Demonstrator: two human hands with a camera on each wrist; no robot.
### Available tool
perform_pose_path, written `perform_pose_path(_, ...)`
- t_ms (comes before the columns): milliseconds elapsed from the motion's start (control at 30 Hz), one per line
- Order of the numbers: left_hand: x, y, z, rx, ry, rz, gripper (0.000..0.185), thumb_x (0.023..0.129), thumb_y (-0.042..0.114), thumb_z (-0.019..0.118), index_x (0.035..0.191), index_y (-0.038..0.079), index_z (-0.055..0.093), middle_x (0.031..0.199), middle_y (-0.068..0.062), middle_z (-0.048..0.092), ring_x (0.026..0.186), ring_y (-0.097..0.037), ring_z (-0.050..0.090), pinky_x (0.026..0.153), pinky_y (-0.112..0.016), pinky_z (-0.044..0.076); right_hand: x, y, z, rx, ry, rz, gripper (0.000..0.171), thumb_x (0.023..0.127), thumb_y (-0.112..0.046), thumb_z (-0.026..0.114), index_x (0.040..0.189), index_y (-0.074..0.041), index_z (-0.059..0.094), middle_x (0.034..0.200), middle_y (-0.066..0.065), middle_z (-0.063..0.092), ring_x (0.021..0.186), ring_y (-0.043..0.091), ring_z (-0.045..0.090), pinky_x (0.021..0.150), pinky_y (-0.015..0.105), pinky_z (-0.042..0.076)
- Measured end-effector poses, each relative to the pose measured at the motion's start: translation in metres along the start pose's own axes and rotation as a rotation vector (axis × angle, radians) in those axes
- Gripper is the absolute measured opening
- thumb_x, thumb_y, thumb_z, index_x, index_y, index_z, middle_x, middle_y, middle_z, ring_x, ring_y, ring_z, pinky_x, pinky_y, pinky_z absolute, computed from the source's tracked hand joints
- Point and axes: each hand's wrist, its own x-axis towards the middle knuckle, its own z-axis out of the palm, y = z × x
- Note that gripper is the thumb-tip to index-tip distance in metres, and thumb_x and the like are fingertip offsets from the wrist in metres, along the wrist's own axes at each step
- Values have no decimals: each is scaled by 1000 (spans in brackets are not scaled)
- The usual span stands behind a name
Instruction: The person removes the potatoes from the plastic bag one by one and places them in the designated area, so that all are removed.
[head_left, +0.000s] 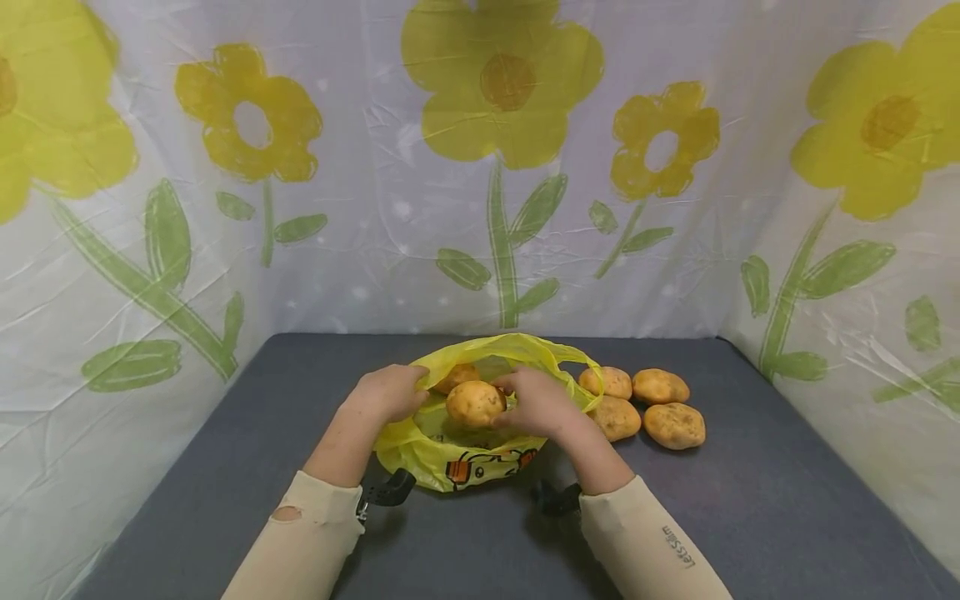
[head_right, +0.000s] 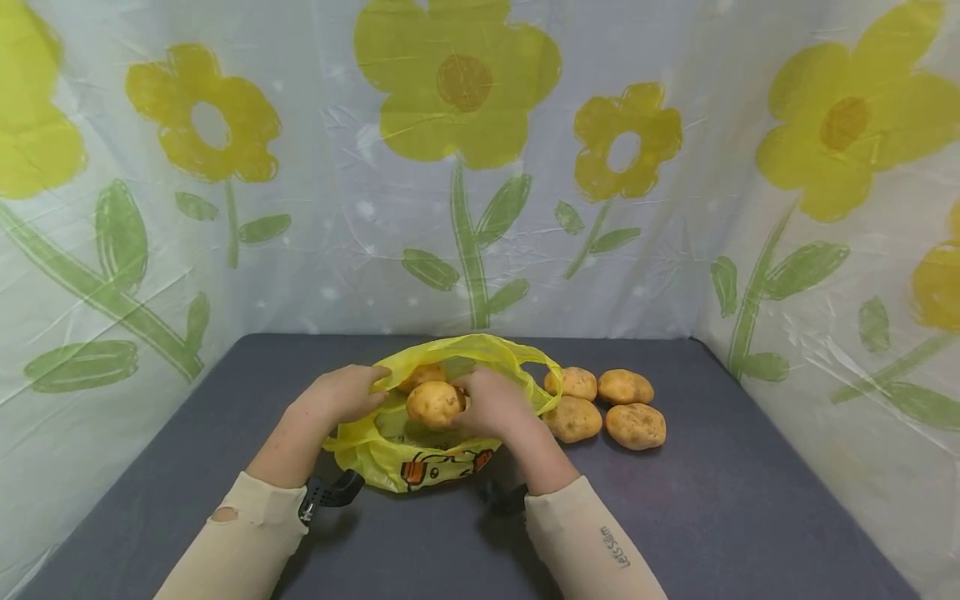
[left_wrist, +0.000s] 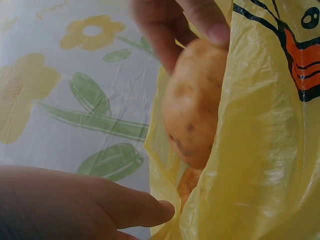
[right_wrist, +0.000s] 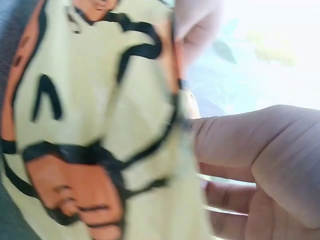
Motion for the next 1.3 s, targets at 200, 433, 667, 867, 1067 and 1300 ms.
perform_pose_path(200, 0, -1, 0, -1, 6, 3, 51, 107, 23, 57, 154, 5, 47, 149, -19, 53, 135, -40, 50, 104, -57, 46, -6, -1, -16, 32, -19, 16, 52, 82, -23, 88, 129, -11, 71, 109, 2, 66, 98, 23, 63, 79, 42, 54)
perform_pose_path(433, 0, -2, 1, 3, 7, 0, 51, 107, 23, 57, 153, 5, 48, 149, -19, 53, 136, -40, 50, 106, -58, 44, -18, -2, -34, 111, -13, 37, 55, 79, -18, 85, 131, -10, 69, 109, 1, 63, 96, 22, 59, 79, 42, 52)
perform_pose_path(667, 0, 0, 1, 13, 8, 2, 50, 107, 23, 57, 153, 6, 49, 149, -19, 53, 136, -40, 50, 106, -58, 44, -36, 10, -61, 178, -40, 104, 62, 80, -10, 80, 138, -6, 61, 121, 8, 61, 109, 28, 57, 87, 46, 50)
perform_pose_path(867, 3, 2, 0, 3, 6, 9, 51, 107, 24, 57, 154, 6, 48, 149, -19, 53, 136, -40, 50, 105, -57, 45, -53, 26, -82, 219, -30, 145, 58, 78, -9, 80, 133, -3, 63, 122, 10, 64, 112, 30, 59, 92, 49, 51)
perform_pose_path(1067, 4, 2, -3, -14, 5, 1, 52, 107, 26, 56, 155, 7, 47, 151, -19, 51, 138, -41, 47, 108, -58, 42, -75, 47, -101, 289, -42, 175, 57, 82, -18, 84, 133, 0, 64, 121, 10, 67, 111, 29, 62, 94, 49, 52)
perform_pose_path(1300, -2, -4, -3, -52, 3, -21, 53, 107, 26, 54, 155, 6, 46, 153, -20, 49, 139, -43, 45, 110, -60, 39, -92, 70, -106, 288, -67, 202, 62, 81, -19, 87, 134, 2, 63, 117, 8, 69, 109, 27, 64, 95, 49, 52)
